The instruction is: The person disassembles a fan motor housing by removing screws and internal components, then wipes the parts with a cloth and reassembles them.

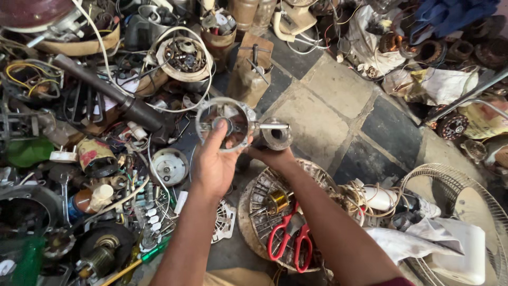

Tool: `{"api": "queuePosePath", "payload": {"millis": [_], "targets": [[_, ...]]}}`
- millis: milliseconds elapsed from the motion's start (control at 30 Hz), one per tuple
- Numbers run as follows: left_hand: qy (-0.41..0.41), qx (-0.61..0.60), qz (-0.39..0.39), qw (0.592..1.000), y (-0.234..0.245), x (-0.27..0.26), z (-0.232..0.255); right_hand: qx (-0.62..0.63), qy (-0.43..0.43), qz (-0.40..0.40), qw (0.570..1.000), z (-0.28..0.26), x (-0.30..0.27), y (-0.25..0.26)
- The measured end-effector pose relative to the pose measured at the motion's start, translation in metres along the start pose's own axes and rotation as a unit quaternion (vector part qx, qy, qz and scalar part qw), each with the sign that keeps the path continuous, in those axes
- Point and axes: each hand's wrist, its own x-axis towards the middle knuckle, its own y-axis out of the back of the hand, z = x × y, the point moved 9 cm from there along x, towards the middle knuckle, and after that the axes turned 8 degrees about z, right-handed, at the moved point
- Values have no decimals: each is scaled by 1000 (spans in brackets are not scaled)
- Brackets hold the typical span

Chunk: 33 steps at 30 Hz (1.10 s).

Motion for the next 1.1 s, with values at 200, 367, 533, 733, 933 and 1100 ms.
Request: {"api": "queuePosePath", "payload": {"millis": [200,367,533,733,933,1100], "targets": [[43,-23,38,998,8,3,-33,-11,-34,12,999,11,-11,19],[66,-45,44,996,10,3,-32,-3,-24,128,992,6,-31,60],[-7,-63,48,997,22,11,14,29,-45,198,979,1,-28,82],[-111,-60,102,987,46,8,80,399,-270,363,797,-21,-4,144],[-159,-106,159,969,68,3,99,748,-287,178,571,-42,6,95],[-155,-46,90,983,41,2,88,663,-382,117,633,8,-11,17]]}}
